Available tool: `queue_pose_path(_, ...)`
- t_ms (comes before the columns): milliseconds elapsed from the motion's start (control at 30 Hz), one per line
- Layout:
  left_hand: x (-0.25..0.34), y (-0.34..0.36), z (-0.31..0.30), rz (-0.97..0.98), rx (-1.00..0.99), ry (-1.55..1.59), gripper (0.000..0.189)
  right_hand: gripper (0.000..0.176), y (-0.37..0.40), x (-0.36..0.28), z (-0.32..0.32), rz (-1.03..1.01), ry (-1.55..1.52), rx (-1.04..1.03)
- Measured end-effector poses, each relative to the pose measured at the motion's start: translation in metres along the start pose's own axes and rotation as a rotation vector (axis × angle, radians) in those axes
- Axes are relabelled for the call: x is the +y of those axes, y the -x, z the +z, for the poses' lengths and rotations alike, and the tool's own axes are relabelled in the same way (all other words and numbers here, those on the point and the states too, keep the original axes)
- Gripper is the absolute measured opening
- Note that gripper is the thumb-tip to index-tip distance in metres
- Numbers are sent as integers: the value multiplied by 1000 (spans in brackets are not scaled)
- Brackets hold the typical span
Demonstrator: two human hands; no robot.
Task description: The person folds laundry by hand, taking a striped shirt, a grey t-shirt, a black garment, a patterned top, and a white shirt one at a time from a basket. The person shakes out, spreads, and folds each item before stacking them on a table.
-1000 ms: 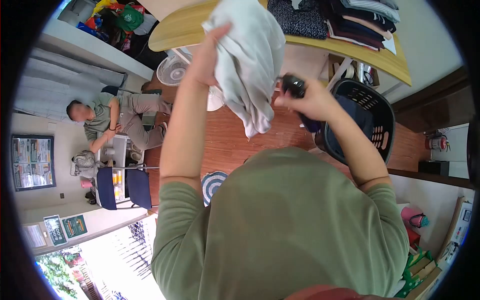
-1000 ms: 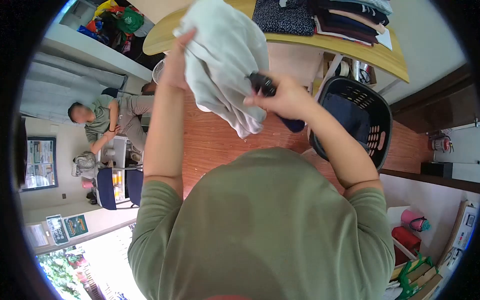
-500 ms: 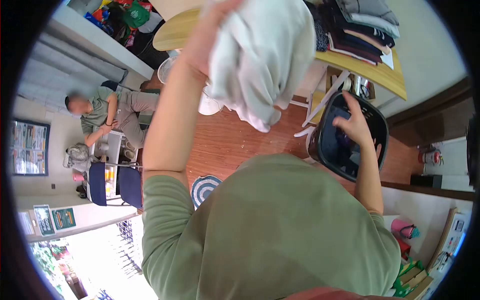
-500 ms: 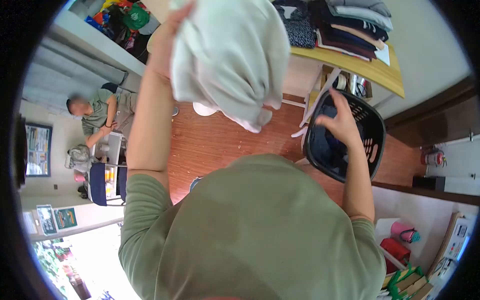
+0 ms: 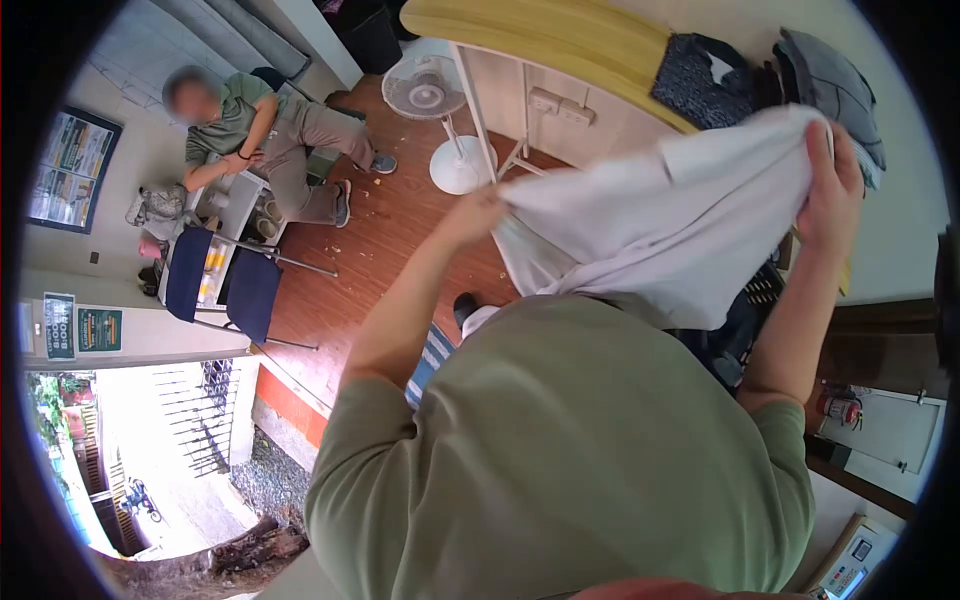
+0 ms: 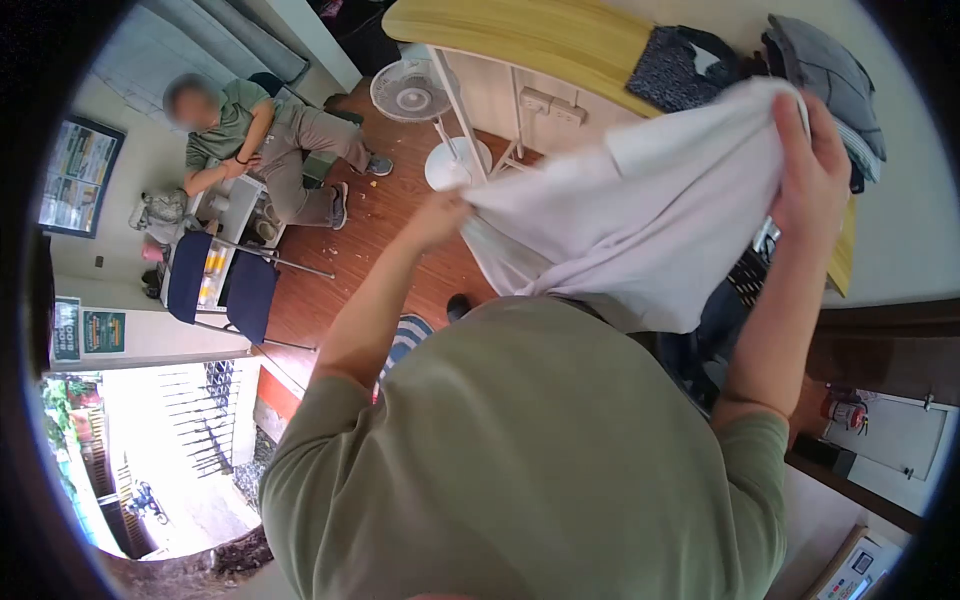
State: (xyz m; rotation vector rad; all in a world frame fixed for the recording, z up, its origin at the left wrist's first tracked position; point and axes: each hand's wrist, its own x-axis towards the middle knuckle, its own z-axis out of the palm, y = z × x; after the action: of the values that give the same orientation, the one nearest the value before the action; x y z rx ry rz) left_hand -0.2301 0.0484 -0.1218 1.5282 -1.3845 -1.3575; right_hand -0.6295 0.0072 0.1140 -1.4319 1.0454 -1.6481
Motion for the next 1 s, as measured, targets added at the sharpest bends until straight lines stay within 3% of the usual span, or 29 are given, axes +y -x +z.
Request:
queue_pose_path(67, 41, 14, -59, 143, 384, 423, 37, 26, 11, 5, -14, 102, 216, 30)
queue_pose_path(133, 81, 28, -121, 416, 360, 388, 29, 30, 21, 9, -12, 155, 504, -18)
queue_pose_path(200, 130, 47, -150, 569, 376, 28, 21, 33, 29, 9, 5, 172, 898, -33)
queue_pose_path(267, 179, 55, -152, 817, 259, -190, 22, 38, 29, 19, 51, -177, 1077, -65)
queue_pose_path(300, 197, 53, -152, 933, 160, -264, 23, 39, 32, 7, 105, -397, 888, -141)
queue_pose_path(333, 212, 49, -153, 1047, 54, -335, 25, 40, 33, 12, 155, -454, 681, -252)
queue_pose_path(367, 227, 47, -155, 1030, 32, -431, 27, 40, 34, 16, 205, -490, 473, -376)
queue_pose_path(433, 243, 44, -166, 986, -4, -620, 35, 41, 35, 38, 243, -172, 320, -695)
queue_pose_path(500, 234, 38, -196, 906, -128, -856, 35, 41, 29, 39, 272, 215, 448, -1003)
queue_pose_path(533, 227, 34, -213, 858, -182, -971, 35, 39, 26, 38, 277, 209, 415, -967)
queue_pose_path(567, 211, 29, -229, 647, -181, -1155, 36, 36, 23, 38, 273, 201, 383, -937)
queue_pose_path(633, 163, -4, -276, 429, -87, -1372, 28, 33, 17, 36, 267, 210, 257, -923)
queue_pose_path(700, 118, -33, -330, 565, 376, -1268, 23, 33, 10, 25, 267, 227, 70, -929)
queue_pose_path(767, 133, -36, -344, 365, 392, -452, 24, 36, 17, 6, 299, 319, -3, -886)
queue_pose_path(833, 134, -55, -360, 196, 259, 350, 27, 46, 17, -1, 321, 394, -47, -895)
queue_pose_path(867, 125, -63, -354, 385, 83, 594, 31, 47, 17, -6, 329, 367, -85, -868)
queue_pose_path(933, 109, -69, -309, 596, 45, 1020, 33, 49, 13, -20, 346, 307, -167, -822)
queue_pose_path(1000, 71, -75, -258, 690, 156, 1026, 43, 51, 5, -31, 348, 278, -262, -781)
